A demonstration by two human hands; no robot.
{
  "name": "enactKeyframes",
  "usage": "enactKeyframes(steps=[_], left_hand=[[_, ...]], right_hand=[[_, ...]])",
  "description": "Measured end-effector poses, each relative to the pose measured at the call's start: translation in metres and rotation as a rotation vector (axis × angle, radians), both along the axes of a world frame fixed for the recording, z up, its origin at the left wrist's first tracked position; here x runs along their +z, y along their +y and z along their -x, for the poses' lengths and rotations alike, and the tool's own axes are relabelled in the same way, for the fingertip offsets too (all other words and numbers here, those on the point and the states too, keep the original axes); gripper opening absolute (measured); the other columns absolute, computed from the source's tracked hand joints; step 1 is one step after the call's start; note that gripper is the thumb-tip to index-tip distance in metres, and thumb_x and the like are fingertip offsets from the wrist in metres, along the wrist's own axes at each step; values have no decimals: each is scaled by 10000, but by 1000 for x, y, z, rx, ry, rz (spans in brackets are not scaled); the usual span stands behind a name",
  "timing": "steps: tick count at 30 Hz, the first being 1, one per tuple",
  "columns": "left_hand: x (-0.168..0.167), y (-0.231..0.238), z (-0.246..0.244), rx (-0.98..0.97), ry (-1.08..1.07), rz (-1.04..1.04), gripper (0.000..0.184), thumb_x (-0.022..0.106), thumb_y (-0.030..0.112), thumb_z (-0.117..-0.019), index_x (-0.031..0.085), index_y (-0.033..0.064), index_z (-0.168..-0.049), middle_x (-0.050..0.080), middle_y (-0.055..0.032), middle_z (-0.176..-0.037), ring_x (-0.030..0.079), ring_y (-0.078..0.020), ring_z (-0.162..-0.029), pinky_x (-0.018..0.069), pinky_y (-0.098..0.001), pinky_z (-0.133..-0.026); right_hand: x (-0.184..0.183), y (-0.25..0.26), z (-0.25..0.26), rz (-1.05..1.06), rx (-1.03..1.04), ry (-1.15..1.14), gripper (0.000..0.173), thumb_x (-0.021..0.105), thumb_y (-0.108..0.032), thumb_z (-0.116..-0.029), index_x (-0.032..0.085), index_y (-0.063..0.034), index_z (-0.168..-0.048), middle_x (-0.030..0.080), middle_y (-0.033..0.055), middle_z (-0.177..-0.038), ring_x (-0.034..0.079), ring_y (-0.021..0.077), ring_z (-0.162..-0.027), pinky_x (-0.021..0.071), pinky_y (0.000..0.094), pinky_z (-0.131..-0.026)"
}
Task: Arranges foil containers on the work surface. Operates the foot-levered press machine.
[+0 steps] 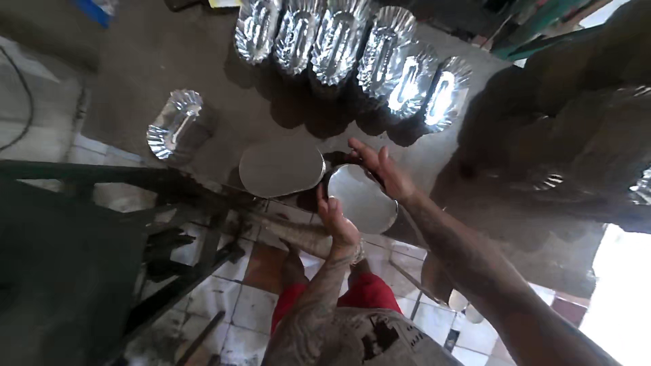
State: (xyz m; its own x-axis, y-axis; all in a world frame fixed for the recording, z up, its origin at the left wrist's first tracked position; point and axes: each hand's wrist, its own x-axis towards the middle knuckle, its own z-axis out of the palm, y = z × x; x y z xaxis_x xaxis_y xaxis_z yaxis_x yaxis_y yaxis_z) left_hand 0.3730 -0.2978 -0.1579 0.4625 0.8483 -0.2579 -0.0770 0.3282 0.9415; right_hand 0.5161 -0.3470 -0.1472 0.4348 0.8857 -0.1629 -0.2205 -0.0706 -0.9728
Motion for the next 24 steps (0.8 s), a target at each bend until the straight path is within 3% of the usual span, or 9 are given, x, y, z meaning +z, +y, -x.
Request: enactKeyframes(steps=[5,7,10,11,13,15,17,21,24], left_hand=[[-4,18,11,-136,-32,-2,846,462,690,-960,413,42,-1501,578,-46,-1416,558,-94,-1279,484,-358,-1086],[0,29,39,-220,-11,-77,860,483,700,-961,511,-34,-1409,657,-56,-1297,600,-86,-1219,491,-363,-1072],[20,62,117,-475,105,-232,642,558,443,-1000,594,-155,-1230,708,-79,-1086,638,2,-1037,526,-275,-969],[20,78,140,-568,88,-288,521,584,378,-998,641,-112,-1168,711,-30,-991,651,13,-939,560,-256,-870],[17,115,180,-723,8,-279,290,652,237,-974,696,0,-1136,744,23,-1060,683,-15,-998,582,-279,-913],[32,154,197,-819,56,-307,203,633,113,-955,685,-25,-1094,727,51,-966,670,23,-867,585,-223,-806],[54,191,191,-901,95,-385,181,591,81,-966,659,-58,-1061,703,41,-891,648,34,-789,575,-199,-749],[82,236,134,-963,-37,-672,261,583,167,-995,677,-66,-1065,721,-33,-984,662,5,-954,566,-235,-884],[101,229,81,-969,39,-940,318,595,255,-989,687,-45,-1037,706,-119,-914,692,-129,-859,591,-330,-785]], right_hand=[[-6,-4,6,-18,-153,56,993,306,-774,-960,359,24,-1550,594,157,-1419,577,177,-1278,487,380,-1050],[0,-14,6,11,-275,5,894,423,-696,-981,414,28,-1506,616,151,-1390,611,182,-1248,525,386,-1038],[43,-36,24,214,-499,-451,521,512,-360,-1055,567,41,-1382,606,194,-1350,612,223,-1214,521,395,-1037],[58,-39,37,277,-540,-651,461,527,-306,-1054,604,60,-1323,637,224,-1279,627,263,-1166,513,425,-1021],[80,-34,69,373,-496,-928,448,561,-311,-1036,645,74,-1248,674,235,-1226,627,335,-1198,436,500,-1118],[84,-16,95,494,-349,-1110,624,606,-543,-974,668,13,-1250,699,173,-1218,634,328,-1219,309,562,-1221],[71,3,109,618,-245,-1203,725,635,-672,-897,691,-34,-1236,717,137,-1191,657,319,-1178,281,598,-1219],[40,4,117,576,-270,-1161,359,613,-367,-1014,718,-57,-1159,737,97,-1103,686,256,-1120,347,515,-1214],[89,4,117,537,-231,-812,338,552,-236,-1050,712,32,-1179,720,162,-1184,628,301,-1237,279,508,-1242]])
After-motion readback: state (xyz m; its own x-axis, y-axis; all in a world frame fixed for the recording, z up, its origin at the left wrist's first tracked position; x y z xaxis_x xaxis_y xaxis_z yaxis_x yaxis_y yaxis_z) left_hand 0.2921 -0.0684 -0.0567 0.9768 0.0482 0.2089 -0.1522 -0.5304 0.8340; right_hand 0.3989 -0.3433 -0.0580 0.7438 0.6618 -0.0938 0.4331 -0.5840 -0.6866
